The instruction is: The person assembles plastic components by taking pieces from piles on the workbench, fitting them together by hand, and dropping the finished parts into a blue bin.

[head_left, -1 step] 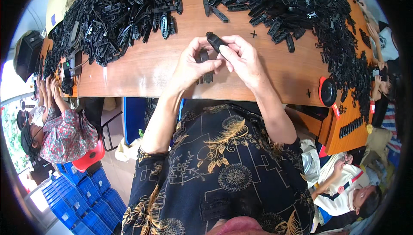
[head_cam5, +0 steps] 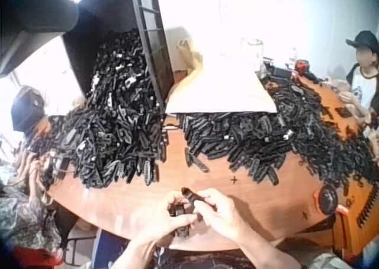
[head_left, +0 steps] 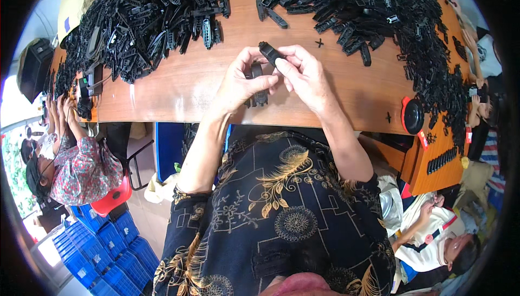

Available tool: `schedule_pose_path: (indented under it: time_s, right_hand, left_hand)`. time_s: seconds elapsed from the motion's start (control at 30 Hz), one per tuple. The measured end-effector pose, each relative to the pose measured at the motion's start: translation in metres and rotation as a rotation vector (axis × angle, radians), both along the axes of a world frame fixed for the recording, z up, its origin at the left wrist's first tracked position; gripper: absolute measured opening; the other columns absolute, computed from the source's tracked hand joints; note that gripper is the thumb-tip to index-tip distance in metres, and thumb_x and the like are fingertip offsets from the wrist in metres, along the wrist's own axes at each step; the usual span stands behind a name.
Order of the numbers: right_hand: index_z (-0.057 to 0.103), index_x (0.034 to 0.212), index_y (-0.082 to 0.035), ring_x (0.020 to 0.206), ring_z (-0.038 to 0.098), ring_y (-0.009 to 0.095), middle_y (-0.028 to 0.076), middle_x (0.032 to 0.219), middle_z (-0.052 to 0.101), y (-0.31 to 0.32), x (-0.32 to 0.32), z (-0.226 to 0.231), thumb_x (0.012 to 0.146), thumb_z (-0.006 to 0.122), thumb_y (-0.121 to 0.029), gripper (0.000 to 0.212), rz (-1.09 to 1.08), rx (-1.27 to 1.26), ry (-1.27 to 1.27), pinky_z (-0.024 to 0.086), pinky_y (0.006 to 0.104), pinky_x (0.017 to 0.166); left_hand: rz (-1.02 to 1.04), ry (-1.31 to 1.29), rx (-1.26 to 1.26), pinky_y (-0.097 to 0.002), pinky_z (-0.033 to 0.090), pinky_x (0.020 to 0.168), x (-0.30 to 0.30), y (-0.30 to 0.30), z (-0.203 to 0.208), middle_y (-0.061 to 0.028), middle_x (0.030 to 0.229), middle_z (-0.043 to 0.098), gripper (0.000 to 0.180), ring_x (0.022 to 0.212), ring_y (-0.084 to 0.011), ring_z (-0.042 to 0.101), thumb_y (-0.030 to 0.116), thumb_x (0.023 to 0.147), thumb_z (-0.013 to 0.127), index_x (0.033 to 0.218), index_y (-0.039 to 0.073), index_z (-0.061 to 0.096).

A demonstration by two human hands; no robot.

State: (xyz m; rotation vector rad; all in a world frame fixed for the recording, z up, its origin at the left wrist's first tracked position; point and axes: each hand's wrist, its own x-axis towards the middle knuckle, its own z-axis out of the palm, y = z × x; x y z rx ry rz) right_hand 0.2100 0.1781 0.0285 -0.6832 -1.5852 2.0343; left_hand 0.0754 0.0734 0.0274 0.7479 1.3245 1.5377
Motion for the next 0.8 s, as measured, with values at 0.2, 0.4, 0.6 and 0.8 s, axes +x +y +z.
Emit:
schedule_pose_path:
  time_s: [0.2, 0.4, 0.6, 0.8]
  right_hand:
    - [0.055, 0.113, -0.001, 0.071, 0.064, 0.013, 0.01, 0.081, 0.067, -0.018, -0.004, -0.002, 0.09, 0.064, -0.008, 0.026, -0.09, 0.394, -0.21, 0.052, 0.0284, 0.064]
    - [0.053, 0.118, -0.003, 0.08, 0.066, 0.021, 0.012, 0.092, 0.065, -0.03, -0.009, -0.002, 0.084, 0.071, -0.014, 0.04, -0.087, 0.42, -0.221, 0.054, 0.0318, 0.07]
    - [0.05, 0.122, -0.002, 0.1, 0.06, 0.027, 0.015, 0.107, 0.058, -0.035, -0.018, 0.013, 0.076, 0.079, -0.026, 0.06, -0.017, 0.629, -0.288, 0.051, 0.0389, 0.081]
    - [0.054, 0.116, -0.003, 0.095, 0.062, 0.029, 0.015, 0.103, 0.062, -0.04, -0.039, 0.014, 0.075, 0.078, -0.029, 0.054, 0.161, 0.621, -0.314, 0.051, 0.0391, 0.08]
  left_hand:
    - [0.047, -0.33, -0.062, -0.0234, 0.051, 0.058, -0.001, 0.001, -0.01, -0.0074, 0.092, 0.064, 0.03, 0.072, -0.0115, 0.063, 0.008, 0.086, 0.07, 0.112, 0.006, 0.055]
    - [0.165, -0.364, 0.009, -0.0263, 0.054, 0.068, -0.002, -0.009, -0.019, -0.007, 0.1, 0.066, 0.029, 0.081, -0.0127, 0.063, 0.008, 0.087, 0.069, 0.113, 0.004, 0.058]
    - [0.157, -0.394, 0.091, -0.0308, 0.053, 0.085, -0.022, -0.032, -0.024, -0.013, 0.116, 0.064, 0.039, 0.097, -0.0183, 0.064, 0.013, 0.086, 0.069, 0.121, 0.002, 0.057]
    - [0.134, -0.416, 0.244, -0.0374, 0.052, 0.094, -0.04, -0.052, -0.031, -0.0184, 0.12, 0.062, 0.04, 0.108, -0.025, 0.062, 0.014, 0.086, 0.07, 0.121, 0.0, 0.056]
